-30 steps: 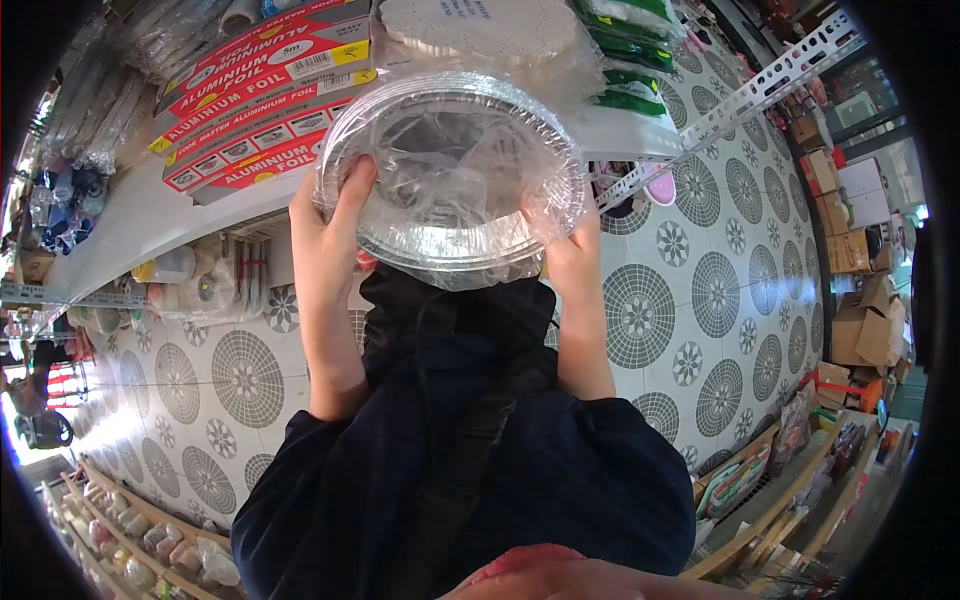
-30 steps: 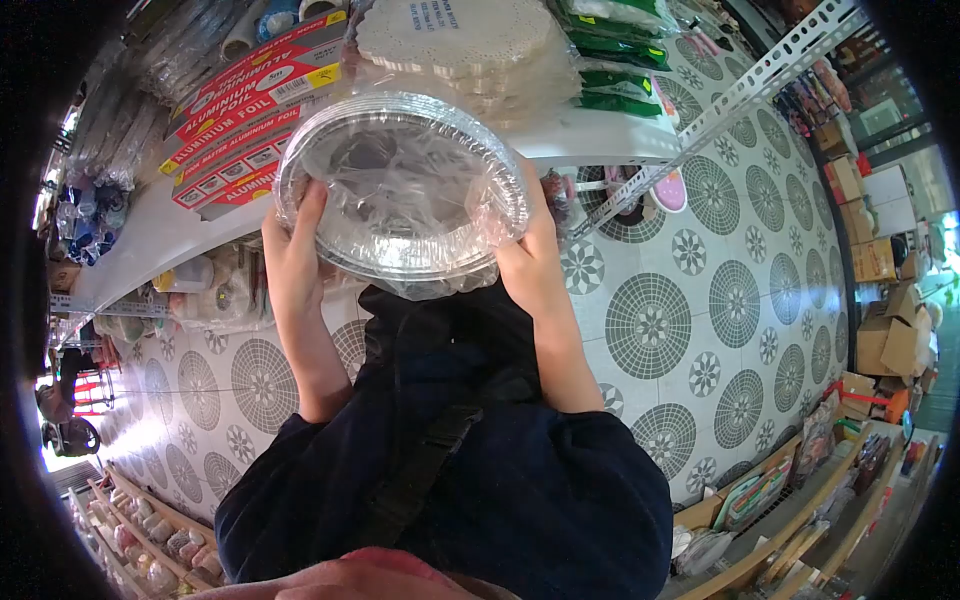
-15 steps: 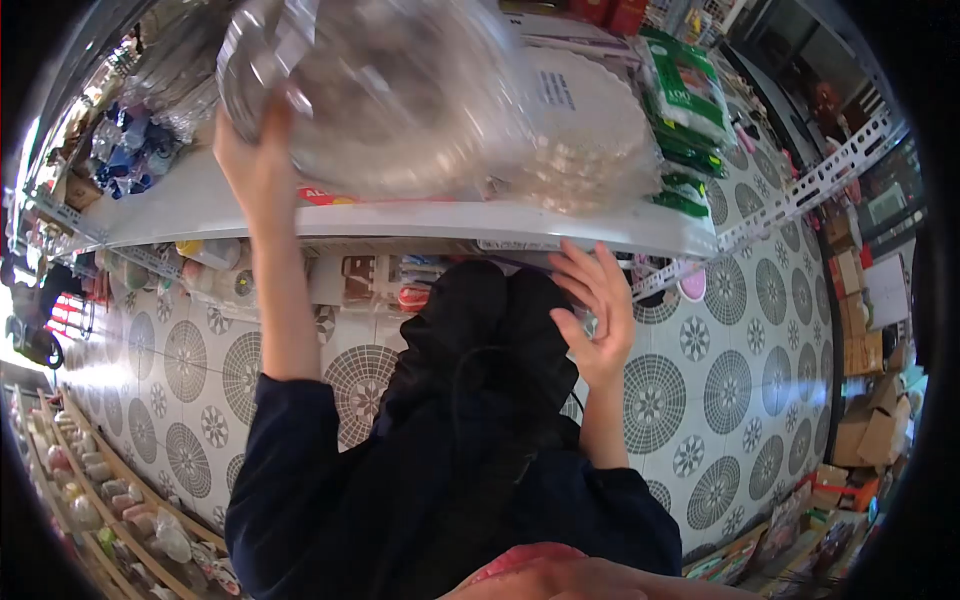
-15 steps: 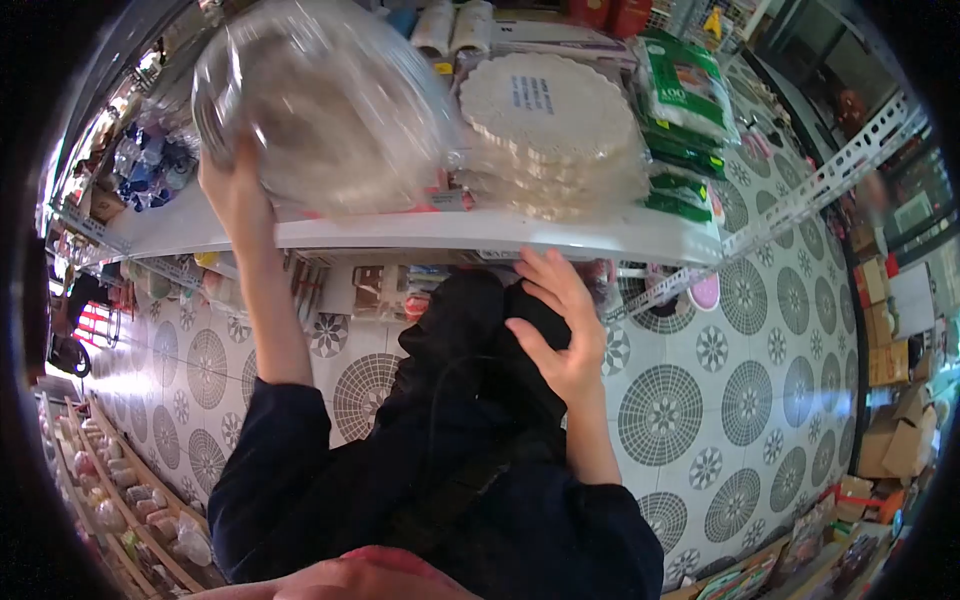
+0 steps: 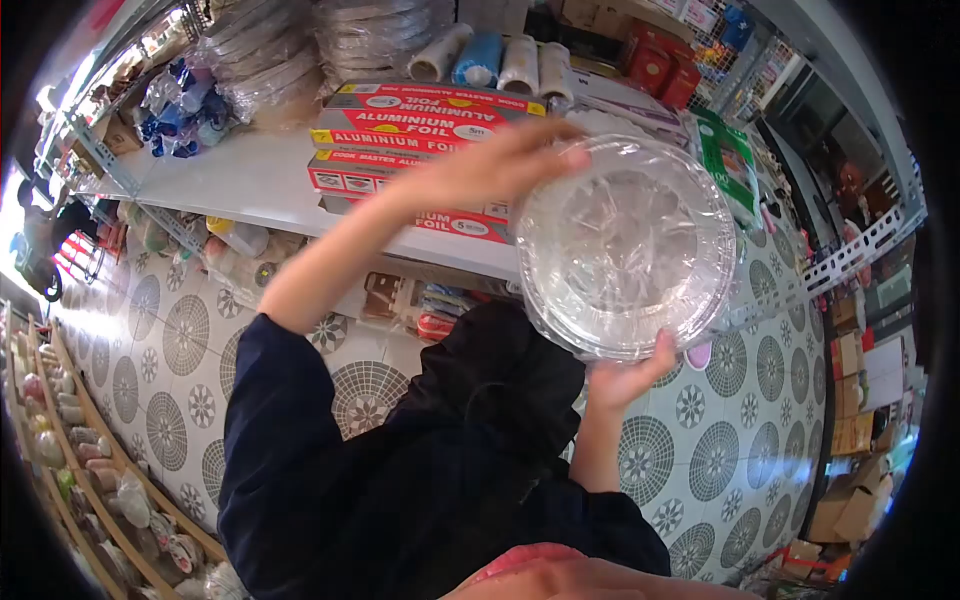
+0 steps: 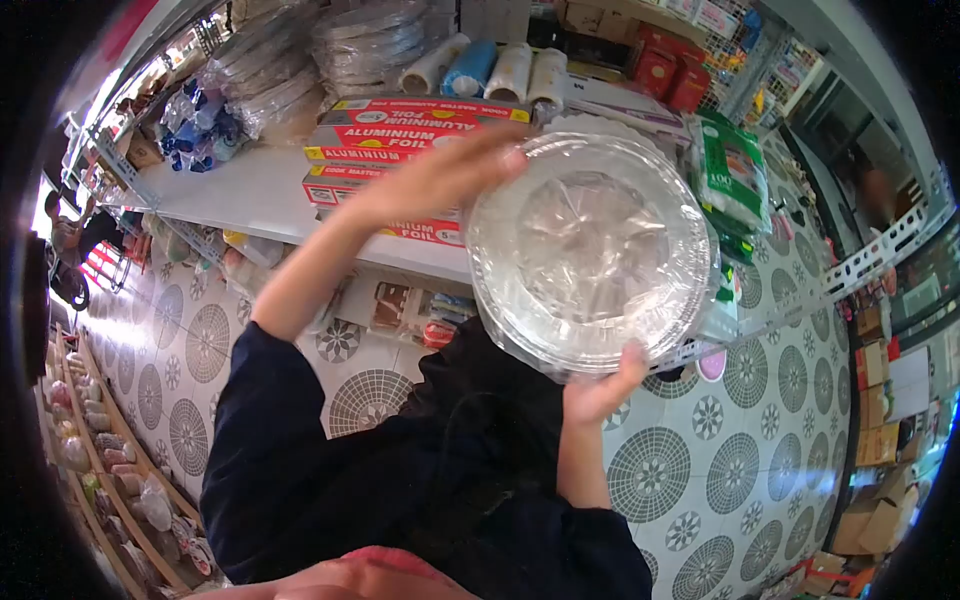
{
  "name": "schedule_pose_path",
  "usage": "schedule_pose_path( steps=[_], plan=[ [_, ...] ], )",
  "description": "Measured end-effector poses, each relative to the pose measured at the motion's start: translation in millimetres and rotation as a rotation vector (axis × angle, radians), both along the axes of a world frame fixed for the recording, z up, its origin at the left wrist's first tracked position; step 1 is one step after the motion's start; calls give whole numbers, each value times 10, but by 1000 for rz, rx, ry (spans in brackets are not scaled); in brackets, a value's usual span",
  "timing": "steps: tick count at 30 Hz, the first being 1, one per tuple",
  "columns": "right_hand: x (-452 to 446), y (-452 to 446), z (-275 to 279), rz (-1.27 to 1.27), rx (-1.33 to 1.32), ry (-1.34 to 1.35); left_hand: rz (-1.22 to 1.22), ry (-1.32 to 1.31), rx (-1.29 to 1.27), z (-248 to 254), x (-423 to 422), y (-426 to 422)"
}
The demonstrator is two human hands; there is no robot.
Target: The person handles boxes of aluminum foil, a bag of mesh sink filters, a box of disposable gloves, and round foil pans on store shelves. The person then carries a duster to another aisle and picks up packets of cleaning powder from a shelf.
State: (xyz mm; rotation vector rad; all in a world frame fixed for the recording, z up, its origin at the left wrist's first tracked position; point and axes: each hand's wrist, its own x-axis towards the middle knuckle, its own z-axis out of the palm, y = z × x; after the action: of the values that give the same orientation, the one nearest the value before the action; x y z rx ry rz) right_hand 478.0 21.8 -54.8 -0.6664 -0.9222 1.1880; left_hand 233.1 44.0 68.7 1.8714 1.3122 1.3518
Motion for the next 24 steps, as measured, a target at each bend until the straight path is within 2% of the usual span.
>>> schedule_pose_path(
  steps=[1,3,4,6,7,8,11,14,16,17,18,20,21,22,23,24],
  plan=[
    [-2,13,110,62,-163,212,-78,50,75,243,-245,86],
    [93,49,157,96,-179,218,350,465,369,515,-990,503],
    [120,42,241,67,-221,197,677,799,599,455,-1631,903],
    [197,60,275,4,-238,138,630,1039,707,535,-2454,1089],
    [264,86,259,17,-216,118,757,1061,322,575,-2490,1032],
    [338,117,240,29,-194,102,861,1057,-69,623,-2521,987],
    [401,260,366,118,-128,55,792,868,60,443,-3029,1118],
    [287,556,624,161,-70,-65,920,759,503,457,-3271,976],
    [13,822,1003,250,-43,-196,1100,576,596,558,-3252,593],
    [-187,1022,1203,299,-55,-294,1065,393,602,636,-3096,330],
    [-400,1292,1249,368,196,-355,1025,214,607,650,-2940,65],
    [-1117,1375,1778,412,59,-381,953,27,739,534,-2916,-376],
    [-1413,1539,1896,524,7,-449,958,-67,664,563,-2586,-695],
    [-1738,1754,1963,694,23,-421,1025,-160,719,446,-2680,-844],
    [-2212,2151,1876,764,107,-330,1098,-75,676,407,-2692,-1111],
    [-2567,2197,1969,818,74,-314,1169,11,634,376,-2657,-1374]
  ],
)
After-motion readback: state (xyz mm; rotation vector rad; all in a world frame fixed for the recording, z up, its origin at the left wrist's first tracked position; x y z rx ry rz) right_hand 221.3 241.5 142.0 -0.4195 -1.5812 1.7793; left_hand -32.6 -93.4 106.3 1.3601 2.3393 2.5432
